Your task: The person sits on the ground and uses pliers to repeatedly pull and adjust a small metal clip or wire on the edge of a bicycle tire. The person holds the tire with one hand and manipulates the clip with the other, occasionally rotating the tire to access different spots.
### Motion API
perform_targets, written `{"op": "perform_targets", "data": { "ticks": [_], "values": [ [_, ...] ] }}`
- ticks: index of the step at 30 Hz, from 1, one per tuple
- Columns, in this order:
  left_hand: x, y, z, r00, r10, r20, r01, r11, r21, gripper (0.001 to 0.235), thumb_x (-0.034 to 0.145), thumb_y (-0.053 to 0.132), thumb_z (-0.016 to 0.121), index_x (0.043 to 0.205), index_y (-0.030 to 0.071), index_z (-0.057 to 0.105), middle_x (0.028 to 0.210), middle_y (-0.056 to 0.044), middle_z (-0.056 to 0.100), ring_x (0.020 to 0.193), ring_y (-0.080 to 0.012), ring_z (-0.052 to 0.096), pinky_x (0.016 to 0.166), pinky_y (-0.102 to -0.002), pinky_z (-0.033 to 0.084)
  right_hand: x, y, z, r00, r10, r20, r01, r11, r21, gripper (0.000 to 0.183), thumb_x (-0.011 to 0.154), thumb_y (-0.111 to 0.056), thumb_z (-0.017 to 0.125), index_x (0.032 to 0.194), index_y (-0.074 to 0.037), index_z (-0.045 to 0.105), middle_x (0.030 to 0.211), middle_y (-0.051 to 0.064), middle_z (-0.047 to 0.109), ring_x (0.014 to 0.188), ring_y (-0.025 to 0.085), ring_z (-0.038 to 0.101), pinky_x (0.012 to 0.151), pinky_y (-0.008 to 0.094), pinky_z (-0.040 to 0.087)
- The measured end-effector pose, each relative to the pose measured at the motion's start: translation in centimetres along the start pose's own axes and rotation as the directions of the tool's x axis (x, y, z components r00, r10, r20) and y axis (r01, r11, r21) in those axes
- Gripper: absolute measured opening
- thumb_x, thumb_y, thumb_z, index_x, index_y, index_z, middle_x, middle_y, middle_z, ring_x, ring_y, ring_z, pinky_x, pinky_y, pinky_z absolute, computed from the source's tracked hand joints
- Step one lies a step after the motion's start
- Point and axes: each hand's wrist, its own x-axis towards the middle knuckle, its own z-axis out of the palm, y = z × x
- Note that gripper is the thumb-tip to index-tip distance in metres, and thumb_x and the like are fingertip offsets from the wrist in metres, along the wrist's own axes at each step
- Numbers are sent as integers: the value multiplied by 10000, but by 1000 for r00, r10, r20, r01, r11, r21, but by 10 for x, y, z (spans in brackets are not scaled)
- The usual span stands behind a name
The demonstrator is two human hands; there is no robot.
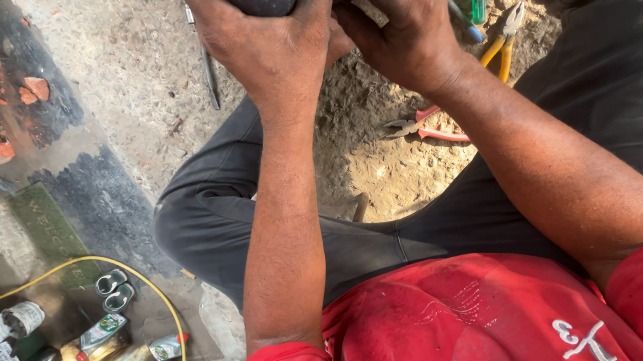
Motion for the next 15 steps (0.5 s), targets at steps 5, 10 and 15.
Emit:
{"op": "perform_targets", "data": {
  "ticks": [5, 10, 15],
  "values": [
    [-1, -2, 1, 999, 31, -21, -30, 999, 40, 774, 926, 387, 914, 1414, 94, 389, 1212, -121, 602, 1116, -245, 715, 1007, -408, 606, -1, 2, -6, 999, -5, 40, 5, 1000, -1, 240, 993, 60, 819, 1119, -32, 636, 1122, 74, 688, 1062, 217, 734, 894, 340, 638],
    [-1, -4, 3, 999, 27, -20, -27, 1000, 10, 801, 926, 406, 908, 1450, 96, 387, 1201, -118, 596, 1092, -226, 725, 985, -405, 638, -1, 5, -6, 998, 23, 65, -25, 999, 34, 215, 1053, 21, 835, 1116, -44, 641, 1117, 67, 677, 1057, 200, 736, 885, 307, 657],
    [-1, -4, 3, 999, 34, -28, -33, 999, 27, 756, 913, 383, 913, 1407, 96, 418, 1150, -106, 594, 1041, -221, 724, 945, -407, 627, -7, 5, 0, 1000, 5, 22, -3, 998, -61, 223, 1053, 33, 808, 1190, -53, 653, 1140, 61, 692, 1054, 213, 742, 879, 333, 653]
  ]
}}
